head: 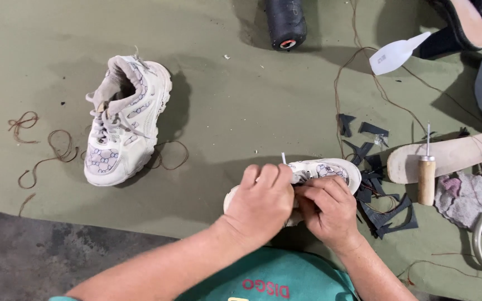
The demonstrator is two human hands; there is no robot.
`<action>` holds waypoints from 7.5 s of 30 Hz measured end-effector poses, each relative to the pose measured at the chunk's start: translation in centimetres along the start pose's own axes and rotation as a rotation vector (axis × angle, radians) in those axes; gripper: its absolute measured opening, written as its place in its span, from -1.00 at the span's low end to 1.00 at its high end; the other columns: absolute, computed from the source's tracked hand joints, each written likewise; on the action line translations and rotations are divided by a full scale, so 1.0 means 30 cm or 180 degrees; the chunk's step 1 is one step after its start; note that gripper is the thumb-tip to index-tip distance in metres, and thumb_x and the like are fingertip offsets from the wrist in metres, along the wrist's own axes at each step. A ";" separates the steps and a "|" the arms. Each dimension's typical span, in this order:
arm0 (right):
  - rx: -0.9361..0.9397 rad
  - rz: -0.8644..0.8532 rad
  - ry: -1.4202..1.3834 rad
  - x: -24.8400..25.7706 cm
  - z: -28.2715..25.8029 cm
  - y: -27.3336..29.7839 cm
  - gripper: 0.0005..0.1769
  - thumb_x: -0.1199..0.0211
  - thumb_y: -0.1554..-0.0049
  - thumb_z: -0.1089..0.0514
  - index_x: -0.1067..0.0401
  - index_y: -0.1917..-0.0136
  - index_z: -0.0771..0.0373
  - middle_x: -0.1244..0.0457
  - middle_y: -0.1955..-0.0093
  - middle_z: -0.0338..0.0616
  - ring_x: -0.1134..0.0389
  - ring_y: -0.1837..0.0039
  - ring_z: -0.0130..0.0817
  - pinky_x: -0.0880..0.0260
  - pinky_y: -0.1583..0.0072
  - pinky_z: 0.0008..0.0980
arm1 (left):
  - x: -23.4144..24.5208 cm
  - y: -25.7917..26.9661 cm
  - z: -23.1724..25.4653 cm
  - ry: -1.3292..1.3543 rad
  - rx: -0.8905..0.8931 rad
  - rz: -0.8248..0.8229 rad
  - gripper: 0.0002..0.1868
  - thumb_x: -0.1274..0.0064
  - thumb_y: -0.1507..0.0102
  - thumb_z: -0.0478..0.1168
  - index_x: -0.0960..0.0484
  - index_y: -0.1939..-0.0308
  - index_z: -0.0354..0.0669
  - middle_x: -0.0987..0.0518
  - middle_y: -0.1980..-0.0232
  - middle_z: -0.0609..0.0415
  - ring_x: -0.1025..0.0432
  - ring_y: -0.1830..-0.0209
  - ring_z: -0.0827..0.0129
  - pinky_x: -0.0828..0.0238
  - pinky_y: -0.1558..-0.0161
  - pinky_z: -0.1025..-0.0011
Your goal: The person repairs a white sneaker by using a wooden-handled awl to puncture the upper fabric near the tongue. They then thread a white lace through the punctured area and pull it tight to secure the material. The task is performed on a green workbench with various tools and shoe parts visible.
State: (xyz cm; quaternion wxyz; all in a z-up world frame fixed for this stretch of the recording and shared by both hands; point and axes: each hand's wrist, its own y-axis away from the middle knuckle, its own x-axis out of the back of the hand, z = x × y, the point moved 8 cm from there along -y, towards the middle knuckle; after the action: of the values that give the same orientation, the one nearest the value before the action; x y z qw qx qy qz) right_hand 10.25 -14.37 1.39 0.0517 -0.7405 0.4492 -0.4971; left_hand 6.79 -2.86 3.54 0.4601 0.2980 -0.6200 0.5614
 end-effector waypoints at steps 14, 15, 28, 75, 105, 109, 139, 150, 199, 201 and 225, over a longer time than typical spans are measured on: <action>-0.2094 -0.0248 -0.2077 0.024 0.121 0.030 -0.87 -0.17 -0.27 0.18 -0.46 0.09 0.26 -0.32 0.10 -0.19 -0.34 0.01 -0.41 -0.41 -0.06 -0.46 | 0.078 0.030 0.060 -0.0547 0.0344 0.0313 -0.80 0.12 -0.14 -0.43 -0.50 0.46 -0.01 -0.41 0.14 0.14 -0.22 0.18 0.28 -0.29 -0.09 0.21; -0.2443 -0.0145 -0.2392 0.019 0.137 0.046 -0.89 -0.19 -0.26 0.19 -0.47 0.07 0.28 -0.34 0.09 -0.19 -0.33 0.00 -0.41 -0.39 -0.09 -0.45 | 0.082 0.033 0.059 -0.0540 0.0336 0.0333 -0.81 0.12 -0.14 -0.42 -0.49 0.47 -0.02 -0.42 0.13 0.14 -0.25 0.16 0.29 -0.31 -0.10 0.24; 0.0206 0.0031 -0.0319 0.102 -0.148 -0.073 -0.79 -0.10 -0.28 0.09 -0.49 0.11 0.18 -0.44 -0.09 -0.18 -0.44 0.03 -0.16 -0.47 -0.06 -0.31 | 0.047 0.023 -0.002 0.0345 0.0325 0.0105 -0.87 0.11 -0.25 -0.39 -0.53 0.34 -0.15 -0.47 0.03 0.04 -0.31 0.04 0.11 -0.24 0.06 0.18; -0.0944 -0.0256 -0.0617 -0.006 0.087 -0.049 -0.86 -0.32 -0.18 0.07 -0.49 0.21 0.07 -0.49 0.08 -0.31 -0.45 0.02 -0.16 -0.44 -0.01 -0.26 | -0.243 0.034 -0.220 0.3399 0.2182 -0.1354 -0.91 -0.02 -0.34 -0.25 -0.61 0.24 0.03 -0.67 0.51 0.07 -0.51 0.41 0.30 -0.51 0.17 0.27; -0.2525 -0.1528 -0.1174 -0.088 0.111 -0.271 -0.94 -0.40 -0.08 0.17 -0.65 0.16 0.14 -0.42 0.39 -0.33 -0.30 0.25 -0.60 -0.32 0.15 -0.52 | -0.238 0.037 -0.221 0.3981 0.2109 -0.1393 -0.95 -0.19 -0.18 -0.26 -0.70 0.30 -0.10 -0.70 0.35 -0.04 -0.61 0.20 -0.05 -0.51 0.12 0.14; -0.2580 -0.1373 -0.1249 -0.074 0.081 -0.273 -0.94 -0.38 -0.09 0.21 -0.66 0.17 0.17 -0.44 0.38 -0.30 -0.28 0.24 -0.59 -0.32 0.15 -0.56 | -0.236 0.027 -0.224 0.4126 0.2196 -0.1395 -0.92 -0.24 -0.14 -0.25 -0.72 0.30 -0.13 -0.67 0.40 -0.05 -0.57 0.33 0.19 -0.50 0.16 0.23; -0.2061 -0.0867 -0.0399 -0.003 0.104 -0.085 -0.83 -0.50 0.01 0.15 -0.63 0.10 0.09 -0.32 -0.01 -0.28 -0.26 0.23 -0.51 -0.36 0.04 -0.53 | -0.225 0.006 -0.205 0.4170 0.2537 -0.1931 -0.75 -0.03 -0.14 -0.40 -0.79 0.31 -0.02 -0.76 0.28 0.32 -0.59 0.25 0.64 -0.53 0.06 0.63; -0.1763 -0.0664 -0.0572 -0.010 0.099 -0.128 -0.81 -0.45 0.03 0.26 -0.68 0.09 0.13 -0.41 0.10 -0.14 -0.46 0.08 -0.24 -0.51 0.06 -0.34 | -0.236 0.011 -0.220 0.3806 0.2372 -0.1666 -0.91 -0.21 -0.10 -0.21 -0.76 0.33 0.06 -0.71 0.34 0.08 -0.62 0.19 0.16 -0.54 0.08 0.25; -0.0249 -0.0788 0.0725 -0.029 0.010 -0.182 -0.85 -0.24 -0.18 0.11 -0.61 0.03 -0.05 -0.34 0.09 -0.30 -0.42 0.03 -0.28 -0.47 -0.01 -0.32 | -0.232 0.005 -0.237 0.3953 0.2236 -0.1884 -0.87 -0.15 -0.18 -0.33 -0.57 0.22 -0.07 -0.69 0.32 -0.08 -0.58 0.25 0.00 -0.53 0.15 0.18; -0.0201 -0.0869 0.0719 -0.026 -0.005 -0.195 -0.84 -0.21 -0.20 0.12 -0.61 0.03 -0.04 -0.33 0.10 -0.28 -0.42 0.04 -0.25 -0.47 0.01 -0.29 | -0.234 0.004 -0.235 0.3934 0.2218 -0.1875 -0.87 -0.16 -0.18 -0.32 -0.57 0.22 -0.06 -0.68 0.32 -0.11 -0.58 0.23 -0.05 -0.51 0.15 0.15; 0.0091 -0.0904 0.1508 -0.087 0.022 -0.106 -0.86 -0.06 -0.24 0.08 -0.45 0.07 -0.02 -0.23 -0.01 -0.36 -0.37 -0.07 -0.34 -0.46 0.07 -0.34 | -0.220 -0.028 -0.228 0.3831 0.2100 -0.2499 -0.85 -0.09 -0.17 -0.28 -0.52 0.20 -0.05 -0.73 0.28 0.02 -0.60 0.21 0.12 -0.52 0.11 0.24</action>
State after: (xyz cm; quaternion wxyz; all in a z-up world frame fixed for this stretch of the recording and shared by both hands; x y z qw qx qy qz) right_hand 12.46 -10.87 0.92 -0.1146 -0.6584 0.3334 -0.6650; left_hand 11.79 2.63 -2.45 0.7688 0.2612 0.0845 0.5775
